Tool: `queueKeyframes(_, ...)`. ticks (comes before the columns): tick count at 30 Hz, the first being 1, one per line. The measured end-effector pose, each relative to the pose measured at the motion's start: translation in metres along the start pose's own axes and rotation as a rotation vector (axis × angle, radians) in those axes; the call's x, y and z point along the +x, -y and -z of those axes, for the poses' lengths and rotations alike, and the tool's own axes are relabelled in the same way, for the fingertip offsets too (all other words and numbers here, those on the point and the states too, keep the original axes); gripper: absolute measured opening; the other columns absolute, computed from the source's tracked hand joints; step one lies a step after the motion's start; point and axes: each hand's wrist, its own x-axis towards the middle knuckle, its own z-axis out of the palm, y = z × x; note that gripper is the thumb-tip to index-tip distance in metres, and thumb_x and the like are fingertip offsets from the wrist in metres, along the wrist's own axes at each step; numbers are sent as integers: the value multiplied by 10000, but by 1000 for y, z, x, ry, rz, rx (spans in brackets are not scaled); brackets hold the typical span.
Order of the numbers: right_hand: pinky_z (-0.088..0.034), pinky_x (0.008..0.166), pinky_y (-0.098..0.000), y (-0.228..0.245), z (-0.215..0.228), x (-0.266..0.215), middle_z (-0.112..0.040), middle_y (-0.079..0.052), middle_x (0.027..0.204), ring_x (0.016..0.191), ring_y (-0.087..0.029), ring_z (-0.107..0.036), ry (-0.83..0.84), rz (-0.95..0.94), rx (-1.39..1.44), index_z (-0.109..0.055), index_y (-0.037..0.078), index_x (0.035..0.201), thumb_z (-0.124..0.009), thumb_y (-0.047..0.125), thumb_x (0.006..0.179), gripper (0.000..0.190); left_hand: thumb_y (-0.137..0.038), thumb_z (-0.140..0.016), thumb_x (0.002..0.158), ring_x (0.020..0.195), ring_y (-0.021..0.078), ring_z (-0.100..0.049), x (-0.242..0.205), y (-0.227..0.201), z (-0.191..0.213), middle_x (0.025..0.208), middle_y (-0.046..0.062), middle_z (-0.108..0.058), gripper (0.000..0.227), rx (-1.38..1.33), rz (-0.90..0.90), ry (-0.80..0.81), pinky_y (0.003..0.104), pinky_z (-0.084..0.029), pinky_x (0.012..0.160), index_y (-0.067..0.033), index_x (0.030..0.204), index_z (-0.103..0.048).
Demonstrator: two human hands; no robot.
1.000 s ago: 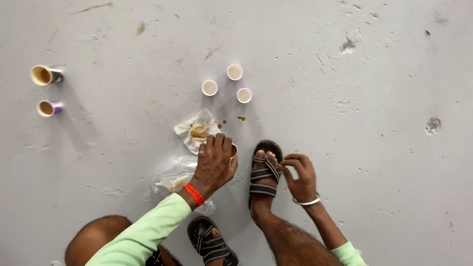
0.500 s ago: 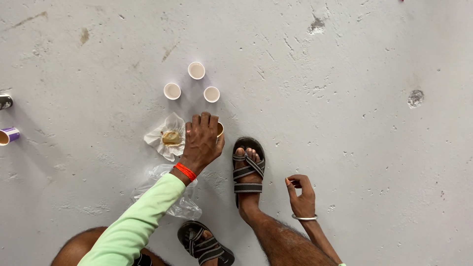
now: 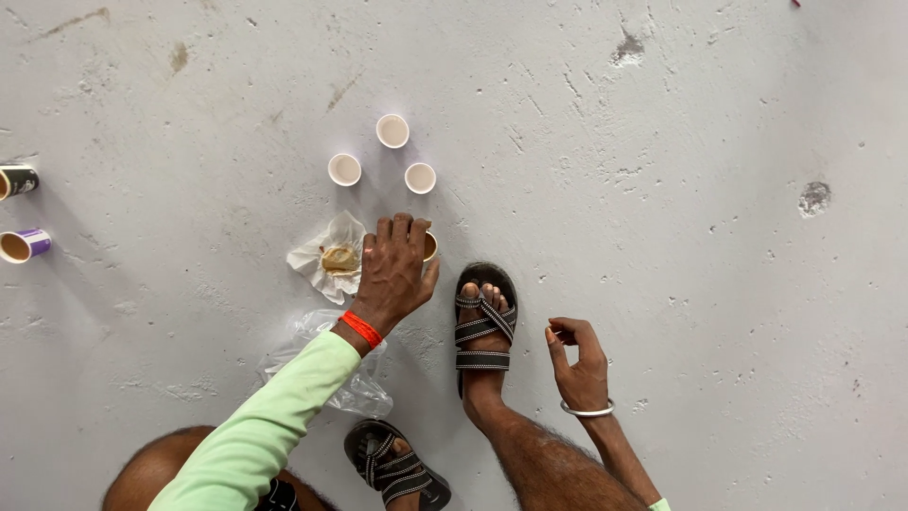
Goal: The recorder is seen preparing and serving tea in small paper cups on the floor.
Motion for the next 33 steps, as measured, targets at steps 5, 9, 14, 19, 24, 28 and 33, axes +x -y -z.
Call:
queueKeyframes(5, -602, 790, -342, 12, -4, 16, -712, -92, 1013, 909, -199, -706, 9, 94, 21, -681, 56, 1045, -686, 185, 985, 142, -304, -805, 833, 1077, 284, -564, -8, 22, 9, 1181, 124, -539, 519, -81, 82, -99, 449, -512, 833, -61, 1214, -550)
queueKeyframes(9, -603, 827, -333, 19, -20, 37, -711, -100, 1067, 950, -192, -711, 58, 162, 77, -659, 47, 1149, -709, 158, 956, 228, -269, -820, 895, 1096, 269, -558, 2, 60, 25, 1207, 121, -513, 508, -189, 303, -231, 413, -515, 905, -48, 1254, -536)
queueKeyframes(14, -575, 905, -359, 44, -50, 72, -715, -105, 1147, 1067, -218, -670, 125, 360, 114, -598, 48, 1296, -768, 122, 894, 443, -246, -875, 790, 1089, 317, -536, 25, 87, 29, 1205, 161, -491, 647, -213, 333, -294, 427, -517, 884, -9, 1280, -527)
queueKeyframes(19, -605, 1002, -338, 65, -76, 102, -654, -75, 1289, 1157, -201, -654, 205, 390, 183, -545, 92, 1387, -799, 167, 877, 575, -217, -861, 803, 1098, 307, -559, 32, 96, 18, 1203, 140, -522, 559, -228, 325, -260, 423, -532, 897, -39, 1248, -572)
queueKeyframes(24, -518, 1054, -401, 80, -94, 130, -643, -19, 1353, 1149, -212, -601, 247, 531, -5, -537, 129, 1429, -891, 255, 766, 762, -144, -781, 884, 1096, 289, -614, 29, 92, 24, 1187, 120, -563, 370, -307, 276, -232, 411, -559, 887, -48, 1200, -614)
queueKeyframes(28, -485, 1080, -424, 77, -105, 143, -630, -17, 1392, 1177, -229, -588, 274, 598, -31, -515, 147, 1450, -882, 301, 771, 787, -120, -735, 924, 1046, 295, -643, 28, 98, 15, 1170, 134, -569, 306, -315, 295, -245, 417, -565, 862, -35, 1195, -623)
queueKeyframes(33, -464, 1054, -432, 79, -112, 145, -641, -9, 1372, 1187, -252, -565, 323, 600, -70, -522, 191, 1460, -871, 352, 754, 804, -98, -639, 986, 940, 260, -711, 30, 102, 8, 1138, 121, -614, 156, -497, 393, -279, 386, -586, 846, -25, 1115, -687)
